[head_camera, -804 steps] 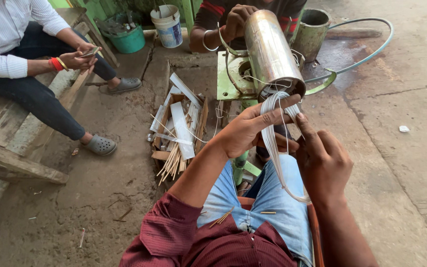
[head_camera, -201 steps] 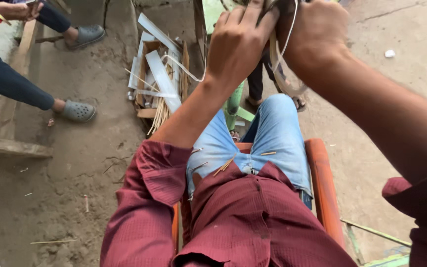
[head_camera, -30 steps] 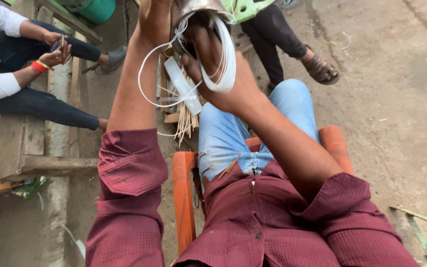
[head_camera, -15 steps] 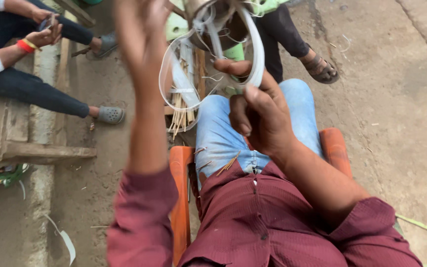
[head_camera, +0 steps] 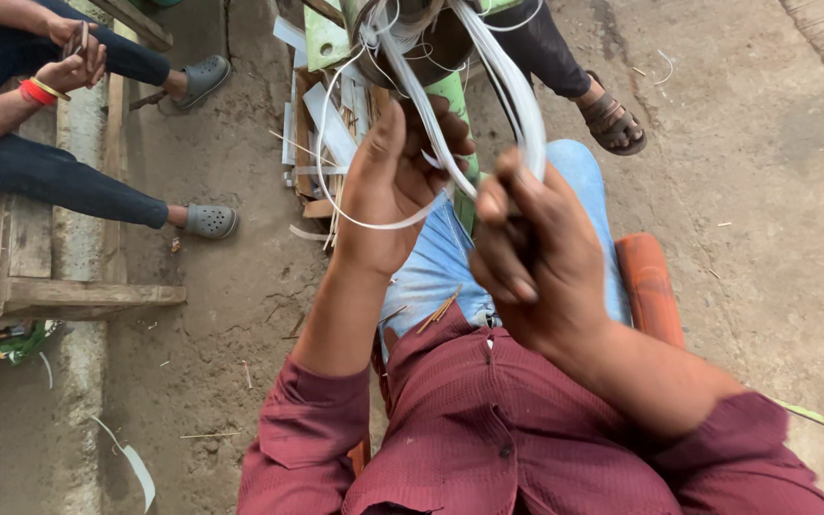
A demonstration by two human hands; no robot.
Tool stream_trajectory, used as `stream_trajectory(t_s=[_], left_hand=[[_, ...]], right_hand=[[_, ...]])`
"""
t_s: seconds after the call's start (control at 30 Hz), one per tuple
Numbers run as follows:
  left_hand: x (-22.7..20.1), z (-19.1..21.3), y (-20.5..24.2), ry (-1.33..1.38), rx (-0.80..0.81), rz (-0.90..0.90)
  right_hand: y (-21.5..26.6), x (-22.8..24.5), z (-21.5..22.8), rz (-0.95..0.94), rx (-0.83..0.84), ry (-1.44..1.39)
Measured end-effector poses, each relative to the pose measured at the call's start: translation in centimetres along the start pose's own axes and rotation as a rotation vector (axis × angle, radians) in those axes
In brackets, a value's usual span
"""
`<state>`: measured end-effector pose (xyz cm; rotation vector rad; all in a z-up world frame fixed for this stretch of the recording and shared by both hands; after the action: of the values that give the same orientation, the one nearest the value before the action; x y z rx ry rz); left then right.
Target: The person sits in a chair and winds a long white plastic strip by hand into a coil. They repeatedly pull the strip from a machine, wrap it around their fingers, and adjust the bundle. The person uses a small wooden stick to press and align the layers of the coil.
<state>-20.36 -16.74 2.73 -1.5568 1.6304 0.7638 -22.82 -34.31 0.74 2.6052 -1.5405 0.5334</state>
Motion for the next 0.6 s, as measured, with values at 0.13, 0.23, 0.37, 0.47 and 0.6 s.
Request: stream_trajectory(t_s=[0.13,0.23,0.37,0.47,0.6], left_hand=[[0.1,0.3,-1.0,0.347,0.102,0.02],[0.0,0.7,-0.3,0.58,0.181,-0.012],[0.2,1.6,2.6,0.611,0.308,-0.001],[1.1,2.7,5.1,0.414,0.195,-0.081],[2.4,2.7,5.6,0.145,0.334,-0.087]], right_hand=[[4.6,2.4,1.8,-0.053,0.042,-0.076],[7.6,4.5,2.8,-0.063,0.101,-0.178],[7.8,5.9,5.1,-0.196,-0.104,0.162],[6.5,6.6,6.1,-0.102,-0.192,0.946],[3.8,6.5,4.0,0.703,0.003,2.067]])
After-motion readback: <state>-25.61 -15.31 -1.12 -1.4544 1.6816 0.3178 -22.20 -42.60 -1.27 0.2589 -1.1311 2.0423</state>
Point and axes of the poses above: each hand's wrist, its own y-axis away from the middle knuckle, its own z-axis out of the back of the hand, x = y × z, the point moved 1 cm from there along -y, towards the middle knuckle, and after that the axes turned 4 degrees about x, right-handed, at the moved point
